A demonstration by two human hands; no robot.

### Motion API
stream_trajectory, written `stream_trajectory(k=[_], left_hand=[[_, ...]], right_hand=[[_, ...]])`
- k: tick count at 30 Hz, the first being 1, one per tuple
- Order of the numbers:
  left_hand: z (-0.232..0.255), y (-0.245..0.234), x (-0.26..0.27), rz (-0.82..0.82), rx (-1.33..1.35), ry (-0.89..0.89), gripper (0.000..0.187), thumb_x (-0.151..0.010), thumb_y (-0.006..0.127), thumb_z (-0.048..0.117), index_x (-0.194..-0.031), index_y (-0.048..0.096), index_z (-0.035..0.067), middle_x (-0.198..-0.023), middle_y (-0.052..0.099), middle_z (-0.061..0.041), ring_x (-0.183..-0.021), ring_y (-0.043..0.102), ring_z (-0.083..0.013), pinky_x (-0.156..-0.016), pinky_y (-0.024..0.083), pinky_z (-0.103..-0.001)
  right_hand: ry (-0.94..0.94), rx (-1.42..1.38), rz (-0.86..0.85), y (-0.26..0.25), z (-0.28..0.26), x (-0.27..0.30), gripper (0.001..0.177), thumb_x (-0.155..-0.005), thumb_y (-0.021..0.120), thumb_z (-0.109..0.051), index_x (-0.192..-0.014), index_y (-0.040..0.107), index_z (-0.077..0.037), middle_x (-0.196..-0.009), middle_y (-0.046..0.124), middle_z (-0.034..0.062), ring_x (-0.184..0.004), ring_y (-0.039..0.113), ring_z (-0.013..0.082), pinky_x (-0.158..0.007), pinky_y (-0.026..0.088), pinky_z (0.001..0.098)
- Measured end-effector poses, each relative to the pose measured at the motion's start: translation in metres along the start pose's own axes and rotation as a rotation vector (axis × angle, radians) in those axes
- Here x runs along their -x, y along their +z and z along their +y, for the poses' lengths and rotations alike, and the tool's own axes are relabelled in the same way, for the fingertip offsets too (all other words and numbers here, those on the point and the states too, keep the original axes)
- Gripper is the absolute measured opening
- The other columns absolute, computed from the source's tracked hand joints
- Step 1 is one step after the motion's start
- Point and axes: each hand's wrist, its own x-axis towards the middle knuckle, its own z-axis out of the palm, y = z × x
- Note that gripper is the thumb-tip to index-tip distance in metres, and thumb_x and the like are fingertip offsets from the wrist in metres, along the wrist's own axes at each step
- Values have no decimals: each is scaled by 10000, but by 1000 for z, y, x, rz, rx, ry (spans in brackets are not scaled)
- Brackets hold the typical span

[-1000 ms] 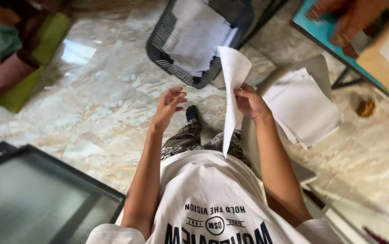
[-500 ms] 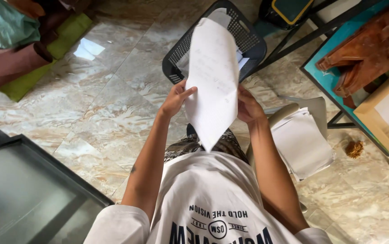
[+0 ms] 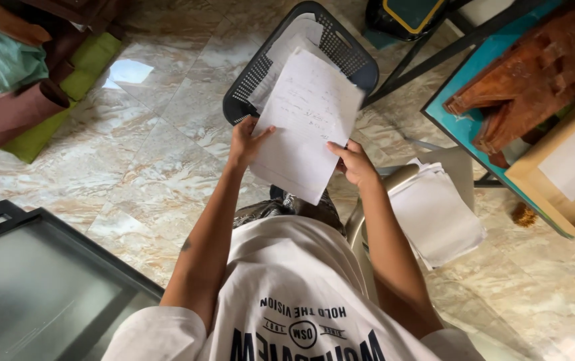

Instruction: Sorting through a large stack of papers and notebooks, organizing them into a basket or onto a chair.

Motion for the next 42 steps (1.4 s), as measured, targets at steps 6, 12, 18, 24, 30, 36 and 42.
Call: stream_trajectory(k=[6,12,18,24,30,36,42], left_hand=[[-51,4,-38,-14,-224,-246,369,-961,768,274,-1171,658,-8,-1039,748,-67,-912,684,-137,-764,545,-293],[-96,-18,-41,-222,87,-319,472,-915,733,28,-1346,545,-13,-1135,739,-118,-999,700,-180,-812,572,-317],[-138,-46,-51,-200,208,-442,519,-876,670,-100,-1372,558,7,-959,708,-168,-811,681,-176,-702,568,-318],[-157,-57,-68,-135,-20,-483,546,-802,652,-114,-1313,493,-6,-949,716,-141,-682,644,-172,-496,483,-329],[-214,-89,-80,-42,-297,-346,475,-848,650,-52,-1300,523,14,-995,735,-134,-740,671,-156,-540,512,-286],[-255,-126,-72,-55,-265,-202,612,-897,743,47,-1419,423,40,-1110,676,-149,-934,673,-166,-706,585,-300],[-231,-128,-35,-209,-401,-407,553,-921,692,150,-1425,483,56,-1107,707,-117,-870,671,-198,-680,542,-346]], right_hand=[[-288,178,186,-17,37,-93,229,-962,714,-186,-1121,736,-23,-1007,759,37,-866,684,124,-759,541,271],[-427,274,341,-28,70,-165,163,-998,728,-156,-1056,741,-4,-939,736,59,-802,627,118,-685,506,279],[-310,118,367,-1,84,-174,160,-970,703,-160,-1054,727,-26,-955,765,20,-853,741,94,-776,640,226],[-277,120,407,23,124,-202,187,-951,724,-183,-1069,736,-39,-921,754,38,-804,717,118,-720,626,260],[-189,323,576,37,128,-205,276,-1014,693,-281,-1095,734,-20,-912,753,87,-771,687,153,-666,553,300],[118,165,580,44,90,-171,704,-916,714,-383,-1467,343,-148,-1160,640,85,-808,709,151,-621,630,288],[-44,-38,420,45,102,-103,436,-984,617,-246,-1368,585,-42,-1189,722,106,-821,732,140,-630,609,211]])
